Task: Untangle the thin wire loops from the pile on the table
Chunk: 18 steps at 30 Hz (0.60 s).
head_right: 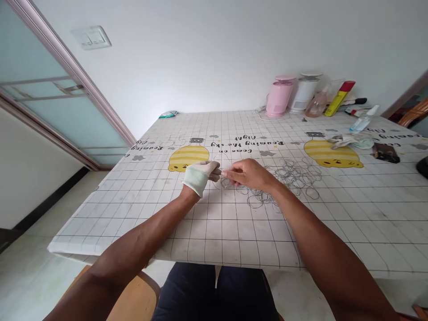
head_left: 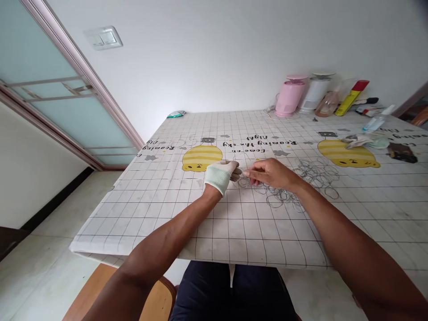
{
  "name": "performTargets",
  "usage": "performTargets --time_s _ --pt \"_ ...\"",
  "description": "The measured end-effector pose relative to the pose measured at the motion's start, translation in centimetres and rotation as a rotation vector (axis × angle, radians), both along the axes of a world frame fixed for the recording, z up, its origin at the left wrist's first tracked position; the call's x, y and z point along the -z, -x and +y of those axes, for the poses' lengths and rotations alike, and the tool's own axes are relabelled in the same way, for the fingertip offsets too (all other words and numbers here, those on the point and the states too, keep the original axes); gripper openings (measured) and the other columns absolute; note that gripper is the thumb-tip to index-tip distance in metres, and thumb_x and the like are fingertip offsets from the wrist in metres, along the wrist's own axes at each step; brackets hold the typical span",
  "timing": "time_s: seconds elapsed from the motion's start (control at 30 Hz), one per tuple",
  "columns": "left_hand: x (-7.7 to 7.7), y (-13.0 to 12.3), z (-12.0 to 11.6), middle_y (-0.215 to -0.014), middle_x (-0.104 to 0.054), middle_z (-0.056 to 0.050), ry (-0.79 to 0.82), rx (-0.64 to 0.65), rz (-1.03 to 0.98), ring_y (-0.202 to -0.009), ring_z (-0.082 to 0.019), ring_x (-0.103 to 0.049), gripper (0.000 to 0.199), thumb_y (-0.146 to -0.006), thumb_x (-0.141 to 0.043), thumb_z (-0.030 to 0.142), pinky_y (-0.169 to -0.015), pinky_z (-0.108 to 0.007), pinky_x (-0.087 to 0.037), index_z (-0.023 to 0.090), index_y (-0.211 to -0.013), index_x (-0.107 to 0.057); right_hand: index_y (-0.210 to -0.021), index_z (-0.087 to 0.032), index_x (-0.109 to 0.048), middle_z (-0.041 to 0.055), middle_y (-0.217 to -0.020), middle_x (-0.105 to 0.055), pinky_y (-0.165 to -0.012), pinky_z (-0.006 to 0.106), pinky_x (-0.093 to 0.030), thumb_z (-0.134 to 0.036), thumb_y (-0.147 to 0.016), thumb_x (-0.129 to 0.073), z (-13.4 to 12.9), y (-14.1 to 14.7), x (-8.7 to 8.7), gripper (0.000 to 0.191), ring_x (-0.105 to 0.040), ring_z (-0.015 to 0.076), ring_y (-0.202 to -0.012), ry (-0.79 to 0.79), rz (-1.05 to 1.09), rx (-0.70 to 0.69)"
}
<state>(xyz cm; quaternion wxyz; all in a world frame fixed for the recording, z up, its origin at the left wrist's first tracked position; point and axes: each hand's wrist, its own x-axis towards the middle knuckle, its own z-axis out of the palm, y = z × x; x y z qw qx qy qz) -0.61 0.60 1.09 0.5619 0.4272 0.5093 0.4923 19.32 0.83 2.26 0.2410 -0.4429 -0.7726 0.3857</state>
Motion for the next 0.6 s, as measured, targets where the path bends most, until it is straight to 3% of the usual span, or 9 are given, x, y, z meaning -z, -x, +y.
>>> performTargets --time_s 0.17,0.33,0.43,0.6 --pt "-0.1 0.2 0.2 -0.068 -0.069 -0.005 -0.030 0.004 0.037 -0.054 -0.011 -0.058 0.011 -0.081 -0.065 0.021 -0.052 -0.023 -0.049 0.014 -0.074 -0.069 -0.088 -0.022 -0.076 0.0063 -0.085 -0.078 -0.074 0.036 -0.059 -0.059 -0.091 -0.071 0.2 0.3 0.3 0.038 -0.073 0.0213 -0.078 0.026 0.172 0.038" --pt "-0.2 0.2 0.0 -0.068 -0.071 -0.005 -0.031 0.048 0.209 -0.055 -0.012 -0.062 0.012 -0.084 -0.063 0.022 -0.052 -0.022 -0.048 0.015 -0.078 -0.070 -0.113 -0.024 -0.075 0.0066 -0.099 -0.078 -0.074 0.037 -0.059 -0.053 -0.092 -0.074 0.5 0.0 0.3 0.036 -0.072 0.0220 -0.083 -0.236 0.217 0.218" --pt "-0.1 -0.1 -0.3 -0.070 -0.073 -0.005 -0.060 0.134 0.326 -0.057 -0.013 -0.064 0.015 -0.087 -0.061 0.024 -0.055 -0.023 -0.050 0.017 -0.078 -0.070 -0.126 -0.028 -0.074 0.0049 -0.103 -0.079 -0.077 0.038 -0.059 -0.041 -0.095 -0.072 0.2 0.5 0.6 0.033 -0.073 0.0218 -0.087 -0.418 0.166 0.180" --pt "-0.4 0.1 -0.6 -0.069 -0.074 -0.004 -0.106 0.190 0.478 -0.061 -0.014 -0.067 0.016 -0.087 -0.057 0.022 -0.059 -0.022 -0.052 0.019 -0.077 -0.069 -0.115 -0.028 -0.080 0.0043 -0.098 -0.078 -0.078 0.037 -0.058 -0.025 -0.101 -0.060 0.3 0.7 1.4 0.024 -0.072 0.0200 -0.086 -0.638 0.068 0.054"
